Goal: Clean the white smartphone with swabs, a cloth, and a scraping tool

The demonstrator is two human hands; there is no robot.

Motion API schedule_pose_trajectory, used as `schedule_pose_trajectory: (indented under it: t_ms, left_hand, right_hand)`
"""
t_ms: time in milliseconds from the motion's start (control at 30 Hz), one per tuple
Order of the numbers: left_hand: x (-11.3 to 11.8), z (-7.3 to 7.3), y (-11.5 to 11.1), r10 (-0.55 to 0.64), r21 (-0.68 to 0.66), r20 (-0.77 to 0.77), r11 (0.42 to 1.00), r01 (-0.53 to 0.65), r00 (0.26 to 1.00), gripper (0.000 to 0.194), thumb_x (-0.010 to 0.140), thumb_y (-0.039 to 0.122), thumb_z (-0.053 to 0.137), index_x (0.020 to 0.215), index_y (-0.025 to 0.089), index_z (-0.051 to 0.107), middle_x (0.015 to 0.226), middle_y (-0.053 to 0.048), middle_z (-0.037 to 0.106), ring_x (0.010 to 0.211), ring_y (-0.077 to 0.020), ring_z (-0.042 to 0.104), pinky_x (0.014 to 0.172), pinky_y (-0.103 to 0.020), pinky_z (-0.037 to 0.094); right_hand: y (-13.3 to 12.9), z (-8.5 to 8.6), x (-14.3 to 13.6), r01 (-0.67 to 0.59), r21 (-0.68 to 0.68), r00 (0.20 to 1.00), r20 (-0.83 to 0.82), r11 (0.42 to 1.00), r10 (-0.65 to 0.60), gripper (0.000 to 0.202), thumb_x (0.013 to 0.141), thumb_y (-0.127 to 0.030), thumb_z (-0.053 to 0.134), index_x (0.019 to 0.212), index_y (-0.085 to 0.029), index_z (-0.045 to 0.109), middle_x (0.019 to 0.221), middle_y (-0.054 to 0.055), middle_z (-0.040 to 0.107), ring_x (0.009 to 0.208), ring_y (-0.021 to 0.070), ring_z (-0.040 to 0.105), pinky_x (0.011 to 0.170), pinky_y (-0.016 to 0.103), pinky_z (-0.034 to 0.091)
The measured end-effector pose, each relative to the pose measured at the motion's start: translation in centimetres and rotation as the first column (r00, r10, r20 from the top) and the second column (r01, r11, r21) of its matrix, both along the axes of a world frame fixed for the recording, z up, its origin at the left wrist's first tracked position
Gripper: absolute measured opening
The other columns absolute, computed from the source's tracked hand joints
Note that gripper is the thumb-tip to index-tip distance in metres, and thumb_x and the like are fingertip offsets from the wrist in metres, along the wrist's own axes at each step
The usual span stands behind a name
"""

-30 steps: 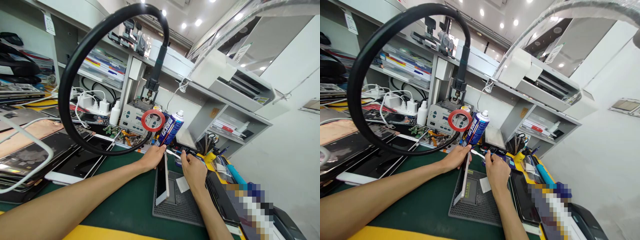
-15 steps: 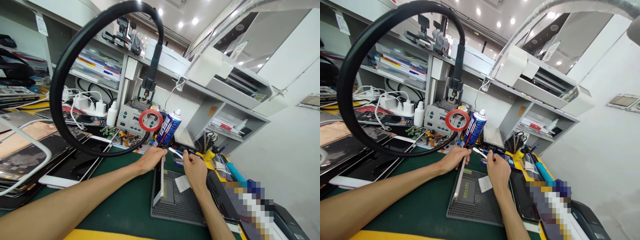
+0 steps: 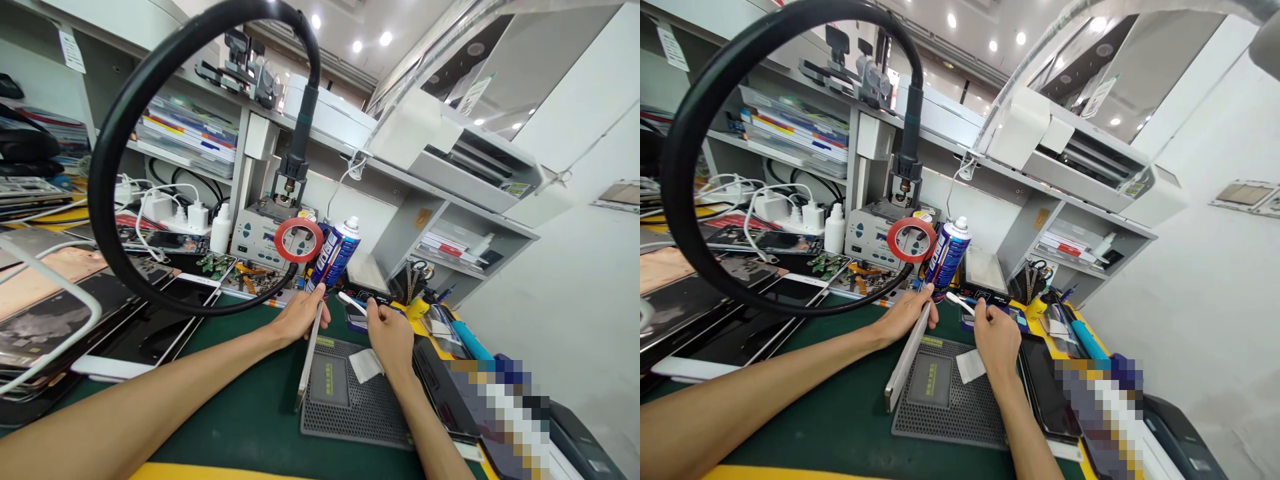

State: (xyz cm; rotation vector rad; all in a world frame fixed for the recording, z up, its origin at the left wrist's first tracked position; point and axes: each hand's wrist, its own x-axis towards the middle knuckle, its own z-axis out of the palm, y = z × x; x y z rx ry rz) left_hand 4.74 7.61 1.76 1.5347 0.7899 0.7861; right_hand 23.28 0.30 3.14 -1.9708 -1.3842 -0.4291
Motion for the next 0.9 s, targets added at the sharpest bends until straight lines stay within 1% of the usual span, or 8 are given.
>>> schedule_pose_trajectory:
  t_ms: [100, 233, 333, 467, 533, 667, 833, 900]
  left_hand:
    - [-0.2, 0.1, -0.1, -0.031, -0.016, 0.035, 0.999, 0.031, 0.999, 0.067, 0.092, 0.057, 0.024, 0.061, 0.015, 0.066, 0.065, -0.009, 0.068, 0.066, -0.0197, 0.062, 0.065, -0.029, 0.046]
    - [-0.1, -0.2, -0.1, -0.044, 0.067, 0.005, 0.997, 0.044, 0.999, 0.060, 0.094, 0.046, 0.023, 0.063, 0.016, 0.065, 0.066, -0.007, 0.067, 0.069, -0.0200, 0.061, 0.070, -0.029, 0.044]
    - [0.0, -0.3, -0.2, -0.021, 0.107, -0.044, 0.994, 0.025, 0.999, 0.058, 0.094, 0.050, 0.026, 0.061, 0.018, 0.062, 0.063, -0.005, 0.064, 0.067, -0.0205, 0.059, 0.068, -0.030, 0.041]
    - [0.0, 0.1, -0.5, 0.012, 0.250, -0.155, 0.968, 0.027, 0.988, 0.060, 0.095, 0.053, 0.021, 0.058, 0.019, 0.053, 0.062, -0.003, 0.060, 0.069, -0.0209, 0.056, 0.069, -0.031, 0.038]
    - [0.0, 0.3, -0.7, 0.025, 0.263, -0.179, 0.965, 0.023, 0.984, 0.059, 0.096, 0.053, 0.019, 0.058, 0.020, 0.051, 0.063, -0.003, 0.059, 0.070, -0.0212, 0.056, 0.069, -0.031, 0.038]
    - [0.0, 0.6, -1.0, 0.060, 0.246, -0.175, 0.969, -0.016, 0.983, 0.060, 0.096, 0.054, 0.016, 0.060, 0.020, 0.051, 0.064, -0.003, 0.058, 0.071, -0.0220, 0.056, 0.069, -0.031, 0.038]
    - [0.2, 0.7, -1.2, 0.099, 0.240, -0.178, 0.969, -0.054, 0.979, 0.059, 0.095, 0.053, 0.017, 0.060, 0.020, 0.052, 0.066, -0.004, 0.061, 0.074, -0.0223, 0.057, 0.070, -0.031, 0.039]
    - [0.2, 0.6, -1.3, 0.104, 0.241, -0.172, 0.969, -0.060, 0.980, 0.059, 0.095, 0.053, 0.017, 0.061, 0.020, 0.053, 0.067, -0.004, 0.061, 0.074, -0.0223, 0.057, 0.070, -0.031, 0.039]
  right_hand:
    - [0.0, 0.1, 0.4, -0.001, -0.016, 0.999, -0.040, 1.000, 0.000, 0.055, 0.092, -0.050, 0.042, 0.046, -0.021, 0.032, 0.043, 0.001, 0.048, 0.044, 0.0151, 0.042, 0.048, 0.026, 0.022]
    - [0.1, 0.0, 1.0, -0.018, -0.034, 0.998, -0.067, 0.999, 0.016, 0.056, 0.093, -0.052, 0.040, 0.046, -0.021, 0.038, 0.045, 0.002, 0.051, 0.046, 0.0163, 0.046, 0.048, 0.026, 0.023]
    - [0.1, -0.1, 1.4, -0.027, -0.050, 0.996, -0.086, 0.998, 0.023, 0.056, 0.093, -0.053, 0.039, 0.047, -0.021, 0.043, 0.046, 0.003, 0.053, 0.047, 0.0168, 0.047, 0.048, 0.026, 0.023]
    - [0.3, -0.1, 1.6, -0.012, -0.119, 0.995, -0.104, 0.993, -0.001, 0.055, 0.095, -0.053, 0.034, 0.054, -0.020, 0.052, 0.057, 0.006, 0.061, 0.054, 0.0184, 0.054, 0.050, 0.026, 0.024]
    - [0.3, -0.1, 1.6, -0.014, -0.154, 0.997, -0.079, 0.988, 0.002, 0.053, 0.095, -0.053, 0.034, 0.059, -0.020, 0.053, 0.061, 0.006, 0.063, 0.057, 0.0190, 0.055, 0.051, 0.026, 0.024]
    - [0.1, -0.5, 1.3, -0.038, -0.216, 0.998, 0.038, 0.976, 0.047, 0.044, 0.095, -0.050, 0.037, 0.067, -0.020, 0.051, 0.063, 0.003, 0.060, 0.057, 0.0174, 0.052, 0.053, 0.026, 0.025]
    - [0.2, -1.2, 1.5, -0.090, -0.230, 0.977, 0.169, 0.969, 0.131, 0.033, 0.097, -0.041, 0.039, 0.077, -0.019, 0.054, 0.078, 0.005, 0.061, 0.072, 0.0184, 0.057, 0.060, 0.026, 0.029]
    - [0.3, -1.4, 1.7, -0.094, -0.242, 0.970, 0.194, 0.966, 0.143, 0.031, 0.098, -0.038, 0.038, 0.080, -0.019, 0.054, 0.081, 0.006, 0.061, 0.074, 0.0190, 0.057, 0.063, 0.027, 0.031]
